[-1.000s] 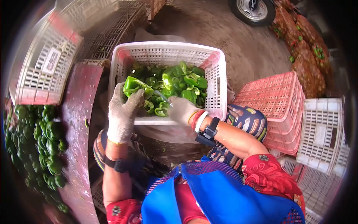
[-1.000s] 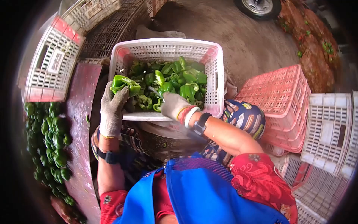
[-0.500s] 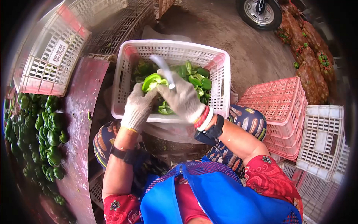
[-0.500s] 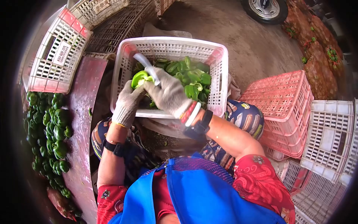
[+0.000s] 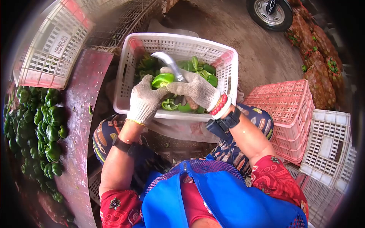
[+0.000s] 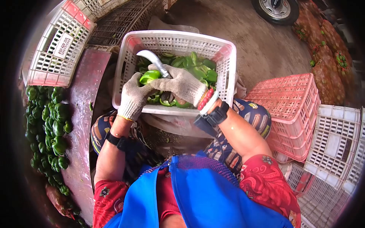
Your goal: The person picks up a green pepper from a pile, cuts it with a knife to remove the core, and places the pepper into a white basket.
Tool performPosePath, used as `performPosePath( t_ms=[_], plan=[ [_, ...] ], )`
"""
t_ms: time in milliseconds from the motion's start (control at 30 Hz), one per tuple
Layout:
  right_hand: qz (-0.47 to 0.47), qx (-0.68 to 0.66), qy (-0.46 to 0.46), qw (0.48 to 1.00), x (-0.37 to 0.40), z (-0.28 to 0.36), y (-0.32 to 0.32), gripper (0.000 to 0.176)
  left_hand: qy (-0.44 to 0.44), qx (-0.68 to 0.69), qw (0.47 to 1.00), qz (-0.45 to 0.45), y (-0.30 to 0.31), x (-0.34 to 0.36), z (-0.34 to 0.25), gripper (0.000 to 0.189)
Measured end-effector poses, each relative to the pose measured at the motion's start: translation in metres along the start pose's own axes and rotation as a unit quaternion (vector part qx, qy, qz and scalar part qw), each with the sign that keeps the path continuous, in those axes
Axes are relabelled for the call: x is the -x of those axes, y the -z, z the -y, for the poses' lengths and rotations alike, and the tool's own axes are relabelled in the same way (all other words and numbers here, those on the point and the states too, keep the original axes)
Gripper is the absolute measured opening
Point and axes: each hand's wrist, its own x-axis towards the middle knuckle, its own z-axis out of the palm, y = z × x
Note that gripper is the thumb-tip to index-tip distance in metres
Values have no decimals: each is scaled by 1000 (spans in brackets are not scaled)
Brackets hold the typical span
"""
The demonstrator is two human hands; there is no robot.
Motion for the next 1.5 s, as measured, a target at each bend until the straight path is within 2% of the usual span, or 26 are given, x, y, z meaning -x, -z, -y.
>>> performPosePath(
  t_ms=[67, 100, 167, 200, 300, 367, 400, 500, 533, 633, 733, 833, 867, 967, 1067, 1167, 1200, 1233, 1267, 1300, 1333, 1367, 1400, 1433, 1467, 1500],
  plan=[
    [15, -40, -8, 999, 0, -9, 6, 65, -10, 22, 999, 29, 3, 4, -1, 32],
    [22, -60, -10, 998, 1, -11, 7, 64, -14, 59, 998, 26, 3, 5, -3, 36],
    [-30, -125, -6, 992, 0, -17, -3, 50, -20, 132, 991, 24, 3, 6, -4, 43],
    [-54, -153, -16, 987, 0, -25, -6, 48, -13, 141, 990, 26, 3, 6, -6, 40],
    [-120, -278, -75, 950, -5, -44, -19, 45, -28, 136, 990, 7, -7, 3, -3, 43],
    [-134, -312, -93, 936, -7, -45, -22, 44, -24, 40, 999, 25, -3, 6, -11, 38],
    [-116, -281, -82, 949, -6, -43, -17, 44, -23, -8, 999, 34, -1, 7, -15, 35],
    [-128, -119, -30, 984, -2, -36, -10, 46, -33, -72, 996, 27, -4, 1, -9, 53],
    [-141, -119, 2, 983, -8, -41, -13, 50, -16, -56, 997, 54, -3, -1, -8, 59],
    [-119, -46, -10, 992, 4, -23, -12, 53, 18, -30, 997, 72, 1, -1, -13, 59],
    [-108, -43, -13, 993, 6, -30, -10, 54, -71, -14, 995, 67, 10, 1, -8, 58],
    [-103, 3, -15, 995, 10, -11, -18, 45, -48, -60, 995, 66, 17, 5, -15, 65],
    [-106, 36, 14, 994, 8, -12, -19, 44, -40, -68, 994, 73, 21, 7, -20, 70],
    [-175, 53, -1, 983, 3, -19, -27, 40, -43, -101, 992, 58, 15, 4, -19, 51],
    [-174, -96, -19, 980, -3, -33, -25, 35, -89, -106, 989, 54, 20, 4, -20, 46],
    [-200, -238, -141, 940, 3, 2, -44, 30, -138, 9, 989, 48, 26, 4, -22, 39],
    [-192, -229, -148, 943, 4, 3, -42, 28, -126, 92, 986, 57, 31, 7, -23, 34],
    [-185, -226, -116, 949, 5, 7, -43, 27, -158, 101, 981, 44, 27, 6, -18, 33],
    [-227, -267, -95, 932, -3, 7, -49, 26, -138, 97, 985, 46, 33, 10, -29, 33],
    [-209, -286, -131, 926, 2, 31, -56, 27, -176, 135, 975, 7, 23, 11, -28, 34],
    [-151, -340, -132, 919, -2, 14, -49, 31, -178, 80, 981, -15, 23, 13, -36, 30],
    [-92, -389, -139, 906, -6, -4, -41, 35, -274, -19, 958, -76, 22, 9, -40, 20],
    [-97, -374, -140, 911, -5, -18, -43, 32, -336, -96, 930, -117, 18, 0, -33, 21],
    [-101, -360, -143, 917, -4, -32, -45, 31, -362, -90, 916, -145, 20, -2, -35, 24],
    [-105, -345, -145, 921, -2, -46, -48, 33, -354, -61, 918, -168, 19, -6, -30, 26],
    [-82, -381, -189, 901, -3, -47, -49, 35, -286, -13, 940, -189, 20, -5, -31, 25]
  ],
)
